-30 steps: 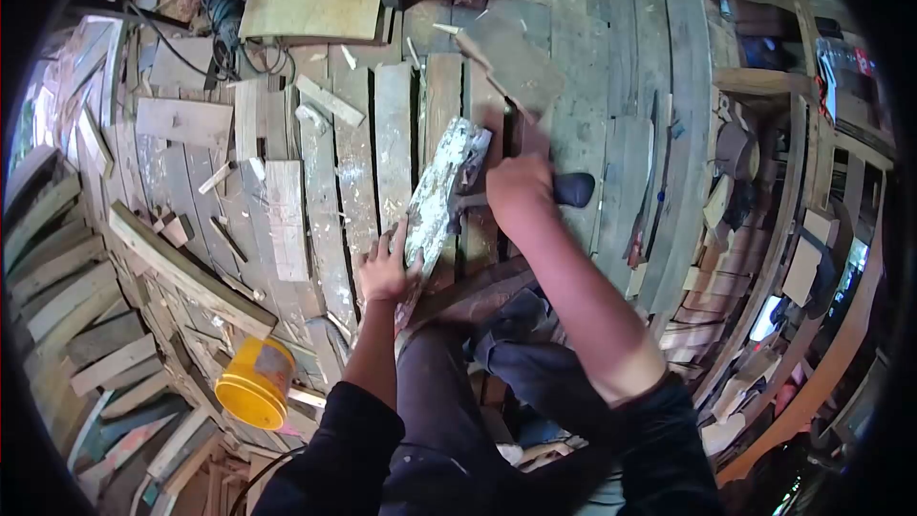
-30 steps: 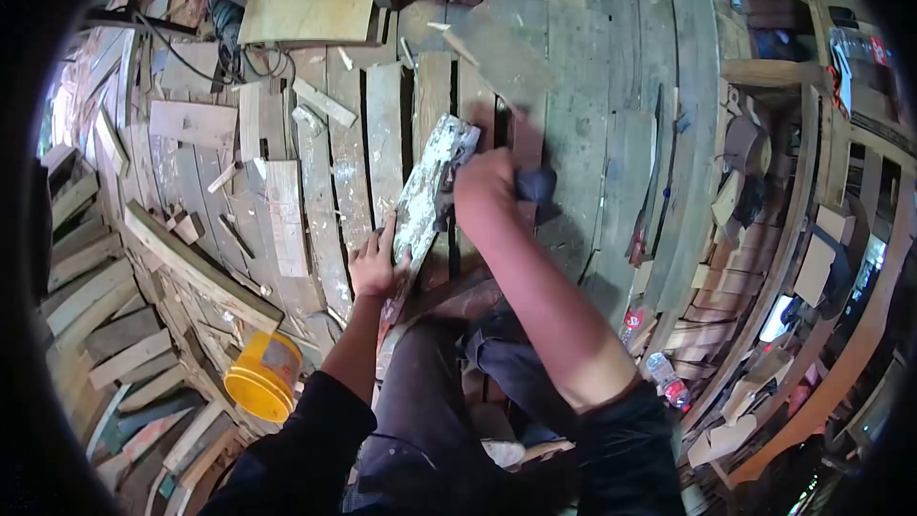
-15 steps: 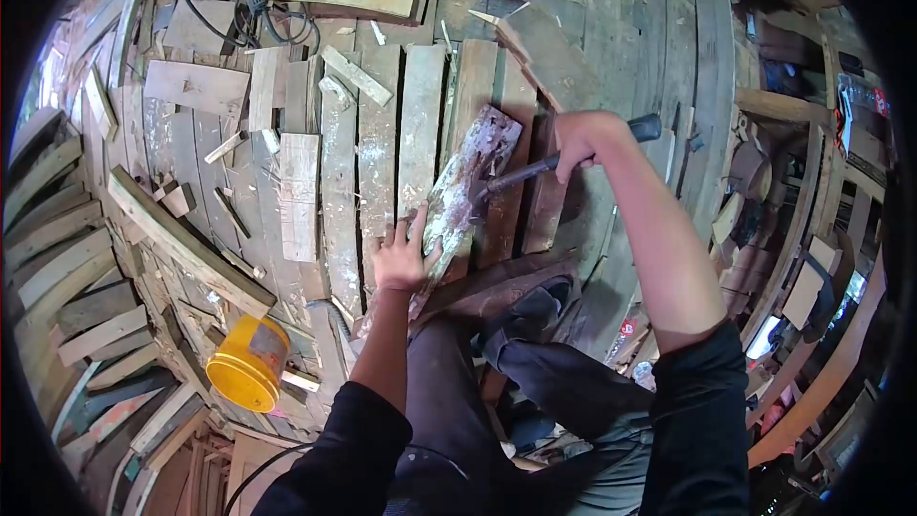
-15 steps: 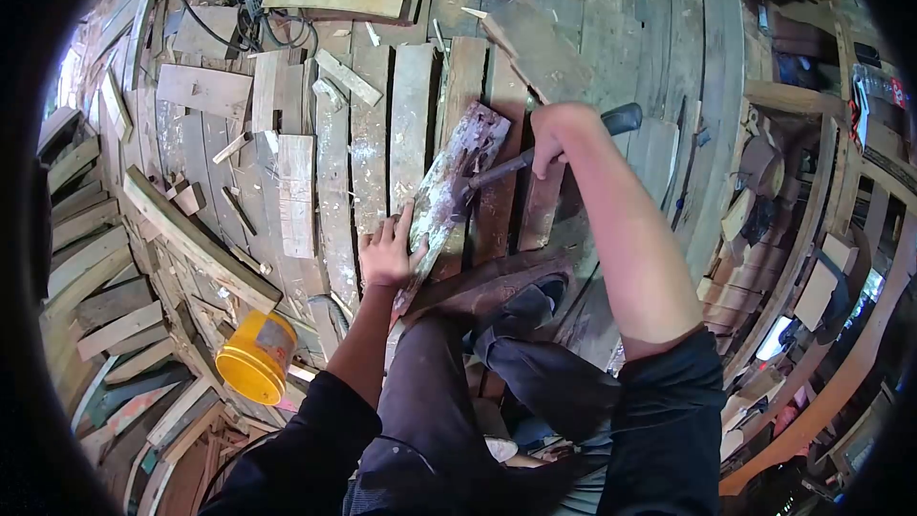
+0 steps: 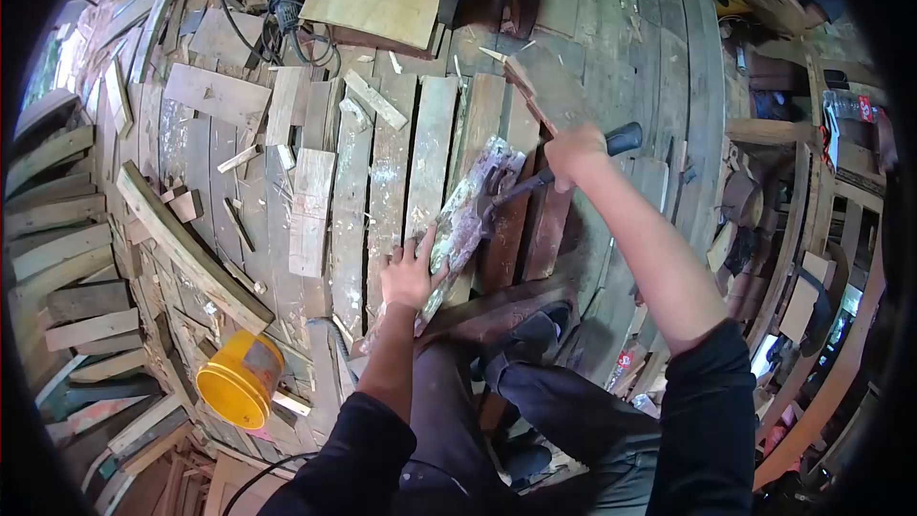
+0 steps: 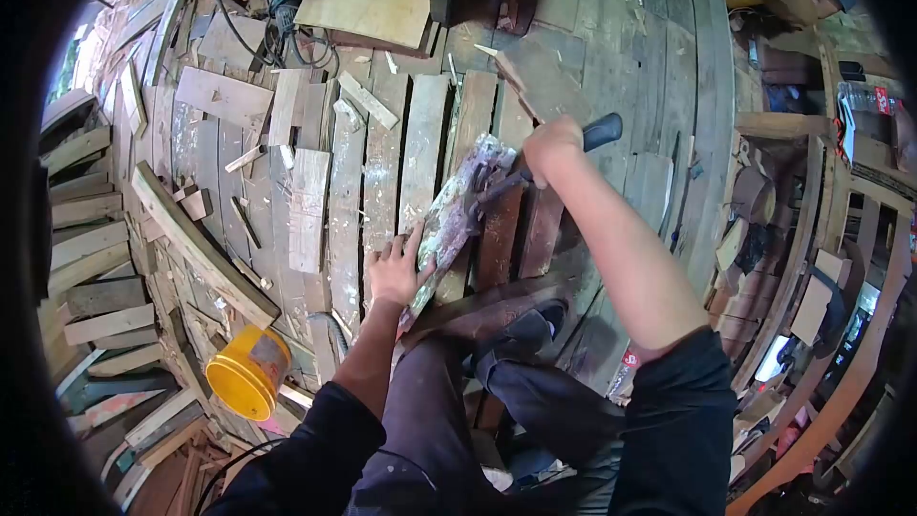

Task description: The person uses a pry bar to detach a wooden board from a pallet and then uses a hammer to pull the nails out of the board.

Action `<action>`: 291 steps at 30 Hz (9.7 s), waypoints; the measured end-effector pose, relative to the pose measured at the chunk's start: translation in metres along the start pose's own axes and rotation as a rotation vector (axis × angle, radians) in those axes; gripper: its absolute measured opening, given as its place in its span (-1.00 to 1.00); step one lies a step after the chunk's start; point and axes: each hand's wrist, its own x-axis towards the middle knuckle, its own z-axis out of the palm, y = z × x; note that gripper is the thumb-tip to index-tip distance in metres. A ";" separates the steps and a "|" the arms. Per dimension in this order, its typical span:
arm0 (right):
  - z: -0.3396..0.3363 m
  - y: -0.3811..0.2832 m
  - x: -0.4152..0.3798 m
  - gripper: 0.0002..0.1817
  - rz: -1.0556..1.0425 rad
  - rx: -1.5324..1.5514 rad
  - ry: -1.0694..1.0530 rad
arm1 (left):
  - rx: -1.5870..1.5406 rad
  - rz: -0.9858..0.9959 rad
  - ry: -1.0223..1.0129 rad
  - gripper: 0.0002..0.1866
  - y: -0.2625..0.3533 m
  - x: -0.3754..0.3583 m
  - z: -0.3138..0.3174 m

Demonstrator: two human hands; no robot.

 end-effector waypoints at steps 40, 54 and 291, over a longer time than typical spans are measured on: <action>0.030 0.019 -0.001 -0.70 -0.034 -0.096 0.074 | -0.204 -0.007 0.172 -0.03 -0.029 -0.107 0.007; -0.008 -0.007 -0.005 -0.75 -0.031 -0.206 0.061 | -0.176 0.002 0.141 0.01 -0.030 -0.105 0.010; 0.114 0.001 -0.144 -0.76 0.409 1.810 -1.192 | -0.549 0.091 -0.382 -0.71 -0.133 -0.197 -0.293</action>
